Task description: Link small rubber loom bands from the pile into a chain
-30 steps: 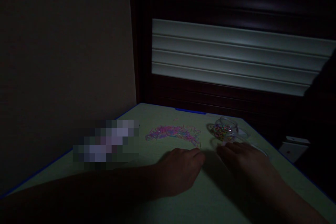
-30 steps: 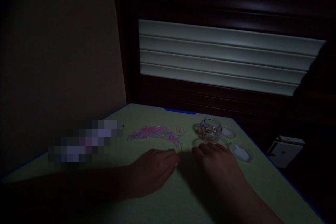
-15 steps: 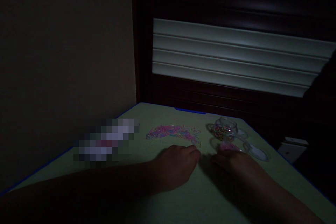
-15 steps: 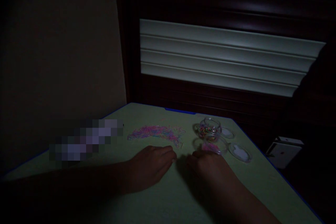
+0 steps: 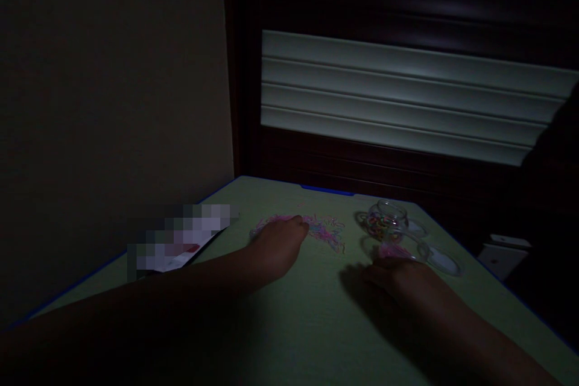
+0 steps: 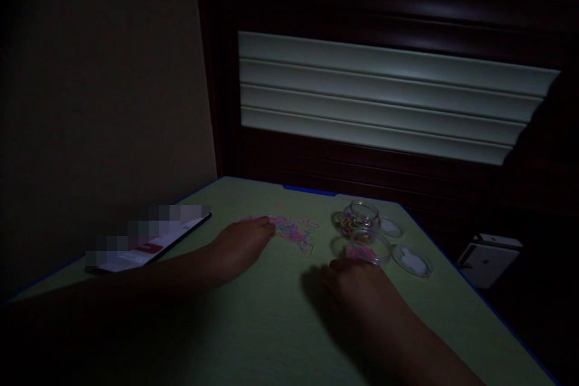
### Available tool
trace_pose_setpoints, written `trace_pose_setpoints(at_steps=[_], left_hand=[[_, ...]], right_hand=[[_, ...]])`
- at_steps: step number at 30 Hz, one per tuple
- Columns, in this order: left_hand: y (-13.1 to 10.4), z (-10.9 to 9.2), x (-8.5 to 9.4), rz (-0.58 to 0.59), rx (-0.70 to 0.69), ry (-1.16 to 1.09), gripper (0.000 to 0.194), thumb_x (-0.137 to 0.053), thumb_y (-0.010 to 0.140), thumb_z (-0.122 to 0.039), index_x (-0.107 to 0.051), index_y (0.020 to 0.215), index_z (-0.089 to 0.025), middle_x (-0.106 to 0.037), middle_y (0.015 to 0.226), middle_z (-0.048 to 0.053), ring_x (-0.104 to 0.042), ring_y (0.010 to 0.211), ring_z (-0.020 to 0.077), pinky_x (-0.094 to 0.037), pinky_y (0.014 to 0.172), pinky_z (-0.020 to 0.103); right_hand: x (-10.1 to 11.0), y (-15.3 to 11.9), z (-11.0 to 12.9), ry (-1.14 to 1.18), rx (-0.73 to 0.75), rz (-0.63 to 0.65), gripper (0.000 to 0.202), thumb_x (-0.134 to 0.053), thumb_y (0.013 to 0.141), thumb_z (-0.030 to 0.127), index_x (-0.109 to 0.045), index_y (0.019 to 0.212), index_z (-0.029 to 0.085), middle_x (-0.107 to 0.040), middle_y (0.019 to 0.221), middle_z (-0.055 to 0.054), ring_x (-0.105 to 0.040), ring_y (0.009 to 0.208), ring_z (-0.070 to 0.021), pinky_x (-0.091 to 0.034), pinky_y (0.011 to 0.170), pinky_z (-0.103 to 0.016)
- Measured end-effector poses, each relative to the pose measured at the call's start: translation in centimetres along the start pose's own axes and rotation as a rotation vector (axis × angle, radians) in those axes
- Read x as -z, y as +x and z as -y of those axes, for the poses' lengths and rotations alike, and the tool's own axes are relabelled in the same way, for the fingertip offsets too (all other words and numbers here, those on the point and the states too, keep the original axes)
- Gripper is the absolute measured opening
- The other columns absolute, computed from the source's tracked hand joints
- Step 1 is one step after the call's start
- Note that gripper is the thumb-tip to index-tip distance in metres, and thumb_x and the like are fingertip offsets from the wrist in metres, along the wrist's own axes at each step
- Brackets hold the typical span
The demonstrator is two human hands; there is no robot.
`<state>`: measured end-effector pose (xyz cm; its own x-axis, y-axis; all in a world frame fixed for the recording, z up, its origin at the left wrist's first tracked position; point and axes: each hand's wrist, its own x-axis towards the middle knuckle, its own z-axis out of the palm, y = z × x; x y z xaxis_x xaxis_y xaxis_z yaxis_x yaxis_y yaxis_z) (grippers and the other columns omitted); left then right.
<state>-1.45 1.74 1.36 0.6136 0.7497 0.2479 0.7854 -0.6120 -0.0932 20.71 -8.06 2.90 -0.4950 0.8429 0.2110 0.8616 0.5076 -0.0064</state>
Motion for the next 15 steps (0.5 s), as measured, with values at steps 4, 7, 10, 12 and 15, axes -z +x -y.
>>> trace_pose_setpoints(at_steps=[4, 7, 10, 12, 15], left_hand=[[0.1, 0.6, 0.3, 0.033, 0.046, 0.009, 0.027, -0.035, 0.082, -0.008, -0.055, 0.099, -0.014, -0.058, 0.100, 0.012, -0.057, 0.088, 0.0205, -0.043, 0.075, 0.032], [0.3, 1.0, 0.1, 0.034, 0.050, 0.035, 0.027, -0.035, 0.083, -0.008, -0.055, 0.100, -0.013, -0.058, 0.102, 0.013, -0.057, 0.089, 0.0212, -0.044, 0.075, 0.032], [0.5, 1.2, -0.2, 0.038, 0.055, 0.049, 0.027, -0.035, 0.083, -0.008, -0.056, 0.099, -0.013, -0.058, 0.100, 0.013, -0.057, 0.088, 0.0212, -0.044, 0.073, 0.032], [0.5, 1.2, -0.3, 0.039, 0.054, 0.058, 0.026, -0.035, 0.083, -0.008, -0.056, 0.098, -0.012, -0.058, 0.100, 0.013, -0.058, 0.087, 0.0212, -0.045, 0.073, 0.032], [0.6, 1.2, -0.3, 0.039, 0.057, 0.075, 0.027, -0.035, 0.083, -0.007, -0.057, 0.098, -0.011, -0.058, 0.102, 0.014, -0.057, 0.090, 0.0219, -0.045, 0.074, 0.032]], right_hand=[[-0.1, -0.1, 0.1, -0.012, -0.008, -0.008, 0.021, -0.041, 0.085, 0.016, -0.058, 0.073, 0.021, -0.061, 0.068, 0.000, -0.054, 0.058, -0.0104, -0.036, 0.054, -0.023], [-0.1, -0.2, 0.0, -0.024, -0.006, -0.018, 0.019, -0.043, 0.082, 0.013, -0.057, 0.072, 0.021, -0.060, 0.069, 0.000, -0.054, 0.057, -0.0101, -0.035, 0.052, -0.023], [0.0, -0.1, 0.0, -0.030, 0.014, -0.026, 0.019, -0.043, 0.082, 0.012, -0.057, 0.072, 0.021, -0.060, 0.068, 0.000, -0.054, 0.057, -0.0102, -0.035, 0.052, -0.023], [0.1, -0.1, 0.0, -0.030, 0.013, -0.020, 0.019, -0.043, 0.083, 0.014, -0.058, 0.074, 0.021, -0.060, 0.068, -0.001, -0.054, 0.058, -0.0106, -0.035, 0.052, -0.023], [0.3, -0.1, 0.0, -0.036, 0.004, 0.004, 0.019, -0.043, 0.083, 0.015, -0.058, 0.073, 0.020, -0.060, 0.068, -0.001, -0.053, 0.057, -0.0103, -0.035, 0.052, -0.022]])
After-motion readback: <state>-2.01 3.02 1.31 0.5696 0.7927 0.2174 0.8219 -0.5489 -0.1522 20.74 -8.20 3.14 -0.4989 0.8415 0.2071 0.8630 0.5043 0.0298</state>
